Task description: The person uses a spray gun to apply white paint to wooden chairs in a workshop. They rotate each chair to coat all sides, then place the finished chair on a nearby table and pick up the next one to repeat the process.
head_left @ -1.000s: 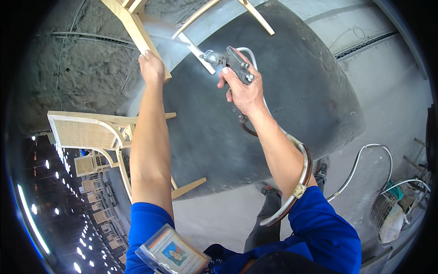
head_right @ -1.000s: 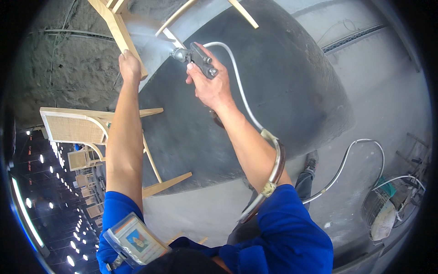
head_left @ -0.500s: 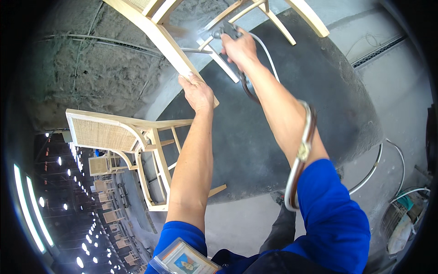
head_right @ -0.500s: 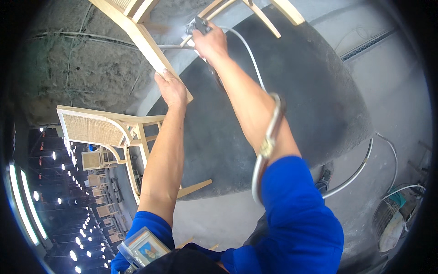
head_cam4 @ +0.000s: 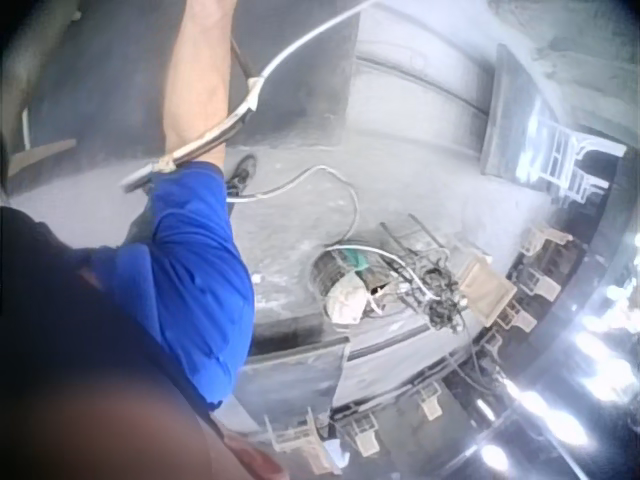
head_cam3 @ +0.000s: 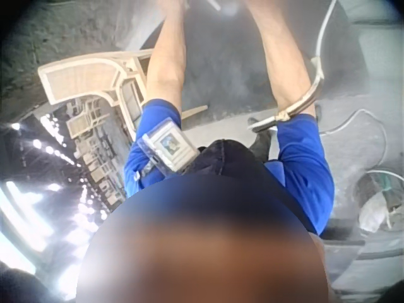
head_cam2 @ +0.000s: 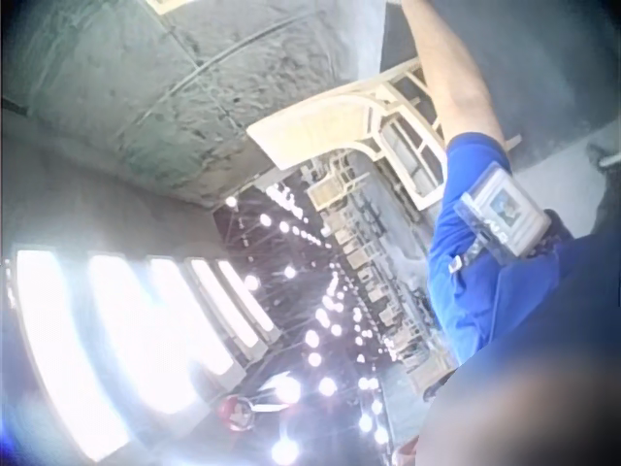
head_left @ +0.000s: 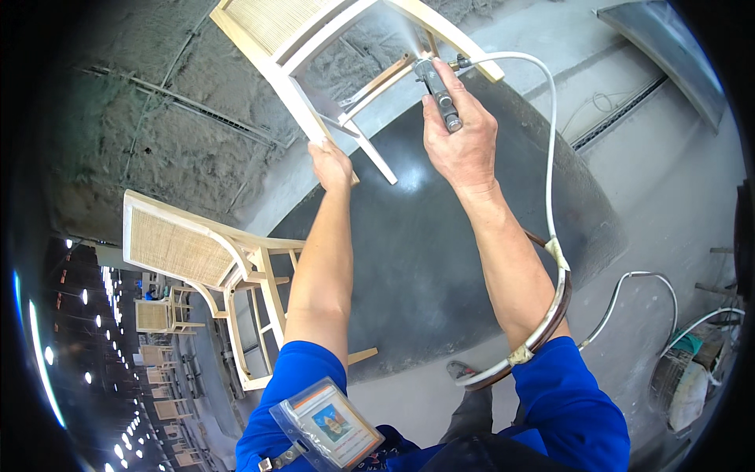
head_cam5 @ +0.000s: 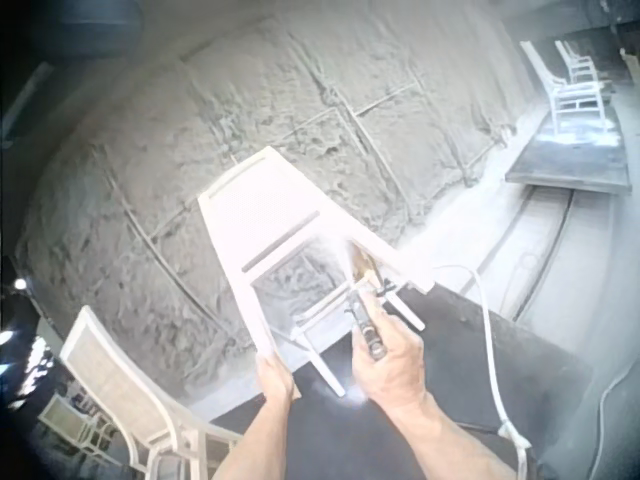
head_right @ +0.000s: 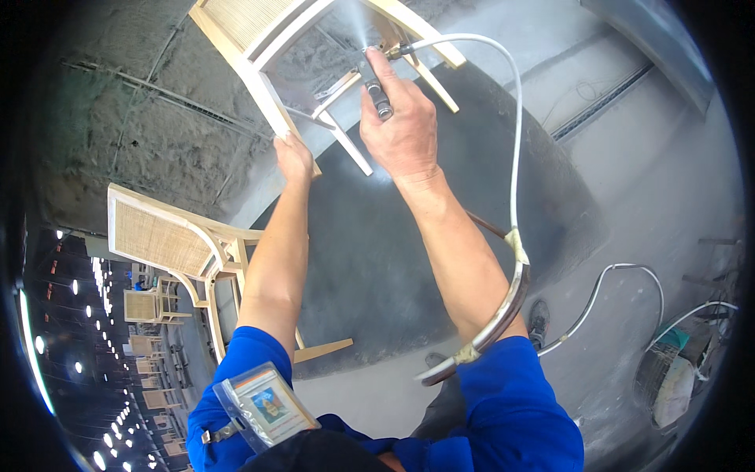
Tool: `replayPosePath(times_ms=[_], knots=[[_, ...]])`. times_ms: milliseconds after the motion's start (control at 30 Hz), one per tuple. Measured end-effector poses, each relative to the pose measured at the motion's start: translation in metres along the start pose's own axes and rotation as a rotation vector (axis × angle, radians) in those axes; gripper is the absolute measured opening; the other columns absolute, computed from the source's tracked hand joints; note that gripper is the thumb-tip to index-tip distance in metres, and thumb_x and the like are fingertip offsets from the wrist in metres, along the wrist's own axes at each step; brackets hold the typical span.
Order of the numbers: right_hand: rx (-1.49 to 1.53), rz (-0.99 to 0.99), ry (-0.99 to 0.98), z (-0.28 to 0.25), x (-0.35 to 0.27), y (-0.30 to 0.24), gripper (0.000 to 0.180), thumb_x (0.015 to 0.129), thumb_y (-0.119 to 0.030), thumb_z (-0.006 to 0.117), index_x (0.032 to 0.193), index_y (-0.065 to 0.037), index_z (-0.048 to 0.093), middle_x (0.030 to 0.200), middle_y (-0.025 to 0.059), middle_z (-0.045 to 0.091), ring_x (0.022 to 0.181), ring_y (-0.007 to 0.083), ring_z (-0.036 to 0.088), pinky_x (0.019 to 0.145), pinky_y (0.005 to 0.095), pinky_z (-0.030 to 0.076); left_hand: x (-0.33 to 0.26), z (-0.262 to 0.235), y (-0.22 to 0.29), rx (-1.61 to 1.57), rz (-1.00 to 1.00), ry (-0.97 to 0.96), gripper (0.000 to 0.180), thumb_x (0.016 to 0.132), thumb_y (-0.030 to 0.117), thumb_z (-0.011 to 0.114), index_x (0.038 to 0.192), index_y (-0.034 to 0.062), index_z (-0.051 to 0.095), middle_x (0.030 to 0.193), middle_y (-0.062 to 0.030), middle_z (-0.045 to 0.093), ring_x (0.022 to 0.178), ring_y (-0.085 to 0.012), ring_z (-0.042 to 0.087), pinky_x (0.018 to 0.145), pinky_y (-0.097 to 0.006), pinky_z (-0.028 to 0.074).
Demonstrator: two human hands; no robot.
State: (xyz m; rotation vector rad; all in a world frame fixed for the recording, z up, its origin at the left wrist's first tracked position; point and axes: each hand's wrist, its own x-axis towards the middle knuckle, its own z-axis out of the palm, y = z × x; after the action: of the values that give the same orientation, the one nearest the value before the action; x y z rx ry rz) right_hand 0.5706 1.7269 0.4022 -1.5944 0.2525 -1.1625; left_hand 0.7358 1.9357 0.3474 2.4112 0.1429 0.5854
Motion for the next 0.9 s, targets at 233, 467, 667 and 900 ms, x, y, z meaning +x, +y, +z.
replayPosePath(times_ms=[233, 467, 667, 900], knots=[[0.176, -0.098, -0.457, 0.004, 0.026, -0.058, 0.048, 0.091, -0.013, 0.072, 0.138, -0.018, 0.067, 0.133, 0.0172, 0.069, 0.123, 0.0283, 0.068, 0.106, 0.0352, 0.053, -0.050, -0.004, -0.001, -0.084, -0.041, -0.011, 0.046, 0.109, 0.037, 0.040, 0.148, 0.0119, 0.039, 0.120, -0.0309, 0.069, 0.115, -0.0525, 0.063, 0.097, -0.058, 0.047], [-0.050, -0.095, -0.177, -0.014, 0.075, -0.078, 0.046, 0.091, -0.014, 0.071, 0.137, -0.013, 0.067, 0.123, 0.0191, 0.073, 0.113, 0.0340, 0.072, 0.099, 0.0391, 0.055, -0.072, 0.000, 0.001, -0.083, -0.183, -0.035, 0.055, 0.109, 0.037, 0.041, 0.160, 0.0193, 0.029, 0.121, -0.0296, 0.070, 0.113, -0.0494, 0.066, 0.099, -0.056, 0.050], [-0.091, 0.147, -0.425, -0.067, -0.023, 0.016, 0.052, 0.090, -0.003, 0.071, 0.140, -0.016, 0.066, 0.114, 0.0215, 0.074, 0.100, 0.0354, 0.074, 0.087, 0.0390, 0.056, -0.058, 0.006, -0.013, -0.088, -0.060, -0.015, 0.052, 0.110, 0.035, 0.044, 0.157, 0.0150, 0.035, 0.122, -0.0307, 0.068, 0.113, -0.0483, 0.065, 0.097, -0.052, 0.050], [0.032, 0.329, -0.128, 0.012, -0.060, 0.206, 0.053, 0.092, -0.015, 0.071, 0.143, -0.025, 0.063, 0.095, 0.0171, 0.069, 0.089, 0.0389, 0.068, 0.082, 0.0448, 0.053, 0.002, 0.009, -0.002, -0.035, 0.062, 0.000, 0.048, 0.112, 0.039, 0.040, 0.134, -0.0028, 0.051, 0.116, -0.0252, 0.064, 0.104, -0.0373, 0.063, 0.095, -0.047, 0.047]])
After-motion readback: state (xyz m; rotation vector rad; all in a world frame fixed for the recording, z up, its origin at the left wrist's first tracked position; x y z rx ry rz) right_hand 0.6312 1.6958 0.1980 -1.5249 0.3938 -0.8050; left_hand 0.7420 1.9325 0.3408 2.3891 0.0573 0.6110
